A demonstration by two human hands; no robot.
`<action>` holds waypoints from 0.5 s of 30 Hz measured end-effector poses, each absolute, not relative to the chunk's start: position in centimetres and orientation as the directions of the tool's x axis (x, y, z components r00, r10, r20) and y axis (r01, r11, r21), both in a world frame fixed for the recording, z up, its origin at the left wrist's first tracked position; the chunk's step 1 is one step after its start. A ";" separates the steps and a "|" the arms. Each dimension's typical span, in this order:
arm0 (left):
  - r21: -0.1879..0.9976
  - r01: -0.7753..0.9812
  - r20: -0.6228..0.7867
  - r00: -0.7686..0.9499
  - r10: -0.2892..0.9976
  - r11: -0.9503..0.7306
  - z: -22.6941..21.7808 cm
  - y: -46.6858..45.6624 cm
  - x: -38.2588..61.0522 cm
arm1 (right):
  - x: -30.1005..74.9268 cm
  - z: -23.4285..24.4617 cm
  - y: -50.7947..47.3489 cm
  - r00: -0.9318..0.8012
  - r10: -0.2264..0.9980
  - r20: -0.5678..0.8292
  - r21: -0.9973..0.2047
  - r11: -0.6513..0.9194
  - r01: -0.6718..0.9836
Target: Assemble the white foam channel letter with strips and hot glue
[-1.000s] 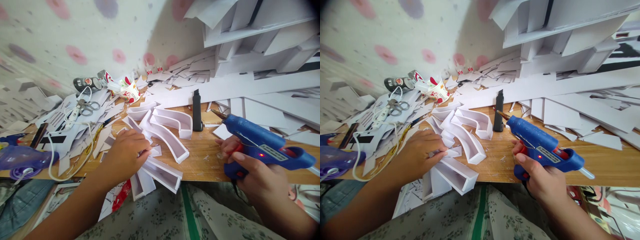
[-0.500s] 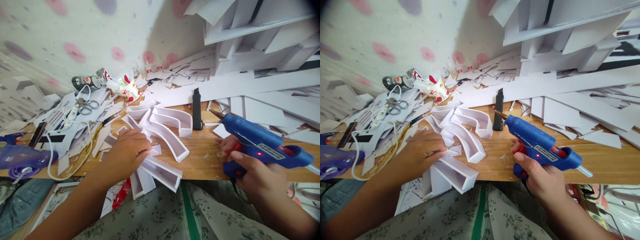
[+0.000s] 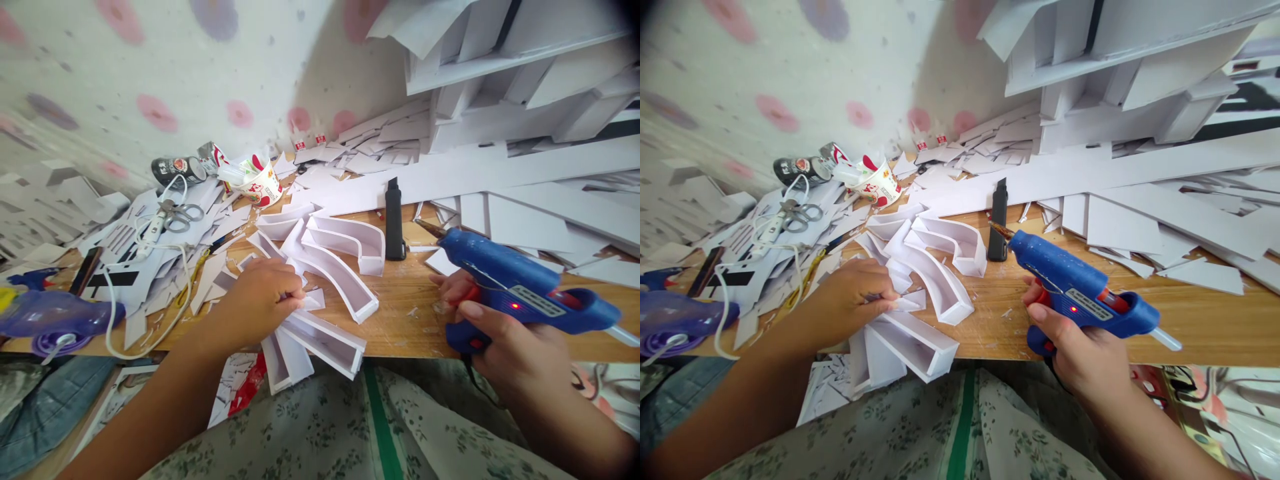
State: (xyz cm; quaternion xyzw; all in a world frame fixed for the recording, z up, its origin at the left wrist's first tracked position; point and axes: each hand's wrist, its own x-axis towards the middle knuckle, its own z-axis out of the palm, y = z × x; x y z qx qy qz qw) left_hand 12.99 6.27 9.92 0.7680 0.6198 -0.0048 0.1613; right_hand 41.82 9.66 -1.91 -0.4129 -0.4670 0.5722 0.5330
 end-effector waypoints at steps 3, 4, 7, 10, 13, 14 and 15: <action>0.236 0.956 -0.207 0.222 0.953 -0.172 9.9 6.4 13.0 | 41.8 -1.8 9.6 -0.097 0.995 0.039 -0.976 0.017 -0.219; 0.237 0.956 -0.206 0.224 0.952 -0.174 9.9 6.4 13.0 | 41.8 -1.8 9.6 -0.094 0.995 0.043 -0.976 0.021 -0.218; 0.233 0.953 -0.204 0.240 0.949 -0.191 10.0 6.4 13.1 | 41.9 -1.7 9.6 -0.093 0.994 0.056 -0.977 0.036 -0.209; 0.206 0.958 -0.207 0.241 0.948 -0.198 9.9 6.4 13.2 | 41.8 -1.6 9.6 -0.104 0.992 0.077 -0.975 0.054 -0.214; 0.204 0.962 -0.214 0.225 0.951 -0.181 9.7 6.4 13.2 | 41.6 -1.3 9.6 -0.100 0.991 0.088 -0.968 0.061 -0.242; 0.212 0.961 -0.213 0.220 0.952 -0.175 9.7 6.4 13.1 | 41.6 -1.2 9.5 -0.099 0.992 0.079 -0.968 0.053 -0.244; 0.224 0.959 -0.212 0.220 0.952 -0.172 9.7 6.4 13.0 | 41.5 -1.2 9.5 -0.097 0.993 0.070 -0.970 0.045 -0.238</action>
